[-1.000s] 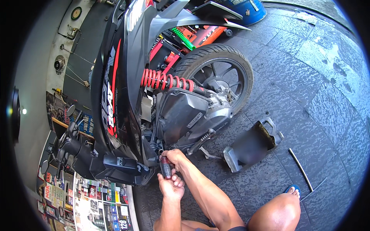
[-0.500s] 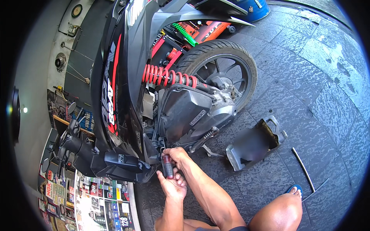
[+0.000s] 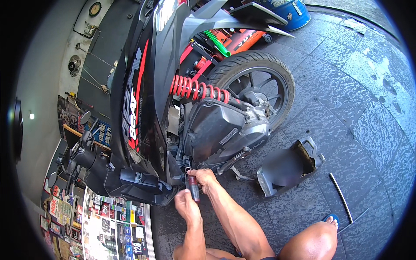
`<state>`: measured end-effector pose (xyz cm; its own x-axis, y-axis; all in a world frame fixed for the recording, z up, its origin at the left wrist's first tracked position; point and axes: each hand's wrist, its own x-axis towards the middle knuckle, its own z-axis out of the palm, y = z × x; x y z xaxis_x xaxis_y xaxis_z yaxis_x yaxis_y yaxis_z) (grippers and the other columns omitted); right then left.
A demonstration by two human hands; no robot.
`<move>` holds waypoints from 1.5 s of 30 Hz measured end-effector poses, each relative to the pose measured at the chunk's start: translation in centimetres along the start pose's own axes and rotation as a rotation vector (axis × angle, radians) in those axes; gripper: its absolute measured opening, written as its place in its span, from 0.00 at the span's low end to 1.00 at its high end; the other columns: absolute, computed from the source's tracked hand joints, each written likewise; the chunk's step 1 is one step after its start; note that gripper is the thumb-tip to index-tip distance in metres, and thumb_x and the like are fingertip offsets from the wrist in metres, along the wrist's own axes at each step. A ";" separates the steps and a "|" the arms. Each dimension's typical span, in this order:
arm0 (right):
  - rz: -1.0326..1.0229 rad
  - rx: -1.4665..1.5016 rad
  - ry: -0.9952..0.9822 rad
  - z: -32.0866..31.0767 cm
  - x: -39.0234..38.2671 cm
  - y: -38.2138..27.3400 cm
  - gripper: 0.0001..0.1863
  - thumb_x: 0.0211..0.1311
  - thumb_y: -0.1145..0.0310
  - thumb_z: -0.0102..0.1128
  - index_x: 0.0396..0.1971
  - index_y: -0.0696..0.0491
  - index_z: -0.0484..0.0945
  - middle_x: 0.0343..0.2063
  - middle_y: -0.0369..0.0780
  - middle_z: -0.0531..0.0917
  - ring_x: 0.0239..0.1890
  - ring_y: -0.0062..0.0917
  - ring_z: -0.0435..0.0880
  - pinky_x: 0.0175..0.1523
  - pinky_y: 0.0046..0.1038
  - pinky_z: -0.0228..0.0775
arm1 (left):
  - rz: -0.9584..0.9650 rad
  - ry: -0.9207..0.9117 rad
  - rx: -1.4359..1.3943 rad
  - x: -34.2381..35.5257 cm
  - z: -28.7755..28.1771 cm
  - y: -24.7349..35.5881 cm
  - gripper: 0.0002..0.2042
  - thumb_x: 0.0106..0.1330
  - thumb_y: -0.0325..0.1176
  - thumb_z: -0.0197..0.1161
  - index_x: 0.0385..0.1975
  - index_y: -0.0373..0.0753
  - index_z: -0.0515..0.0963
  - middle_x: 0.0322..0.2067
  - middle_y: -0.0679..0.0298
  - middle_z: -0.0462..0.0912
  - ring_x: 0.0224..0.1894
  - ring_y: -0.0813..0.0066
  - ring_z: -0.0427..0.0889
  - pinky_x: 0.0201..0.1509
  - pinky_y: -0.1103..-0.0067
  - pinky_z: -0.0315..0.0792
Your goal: The person removes screws from a black plastic cover on a motorcycle using a screwdriver and then uses a T-handle wrench to loosen bolts on the same component before pulling the cover away from the housing.
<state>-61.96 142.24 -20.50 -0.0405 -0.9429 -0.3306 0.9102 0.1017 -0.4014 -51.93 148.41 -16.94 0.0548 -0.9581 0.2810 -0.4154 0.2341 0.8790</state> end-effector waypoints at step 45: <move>-0.604 -0.524 0.878 -2.8 -7.0 -14.4 0.69 0.38 0.34 0.68 0.64 0.73 0.41 0.32 0.55 0.82 0.29 0.40 0.85 0.48 0.34 0.74 | 0.359 0.049 0.582 9.6 8.0 0.8 0.16 0.64 0.38 0.45 0.34 0.31 0.77 0.34 0.42 0.81 0.40 0.42 0.78 0.46 0.57 0.68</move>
<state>-75.93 148.24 -14.79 -0.8602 -0.3631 -0.3582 0.3754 0.0249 -0.9265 -59.04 138.07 -16.61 -0.1423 -0.8258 0.5457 -0.8349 0.3963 0.3820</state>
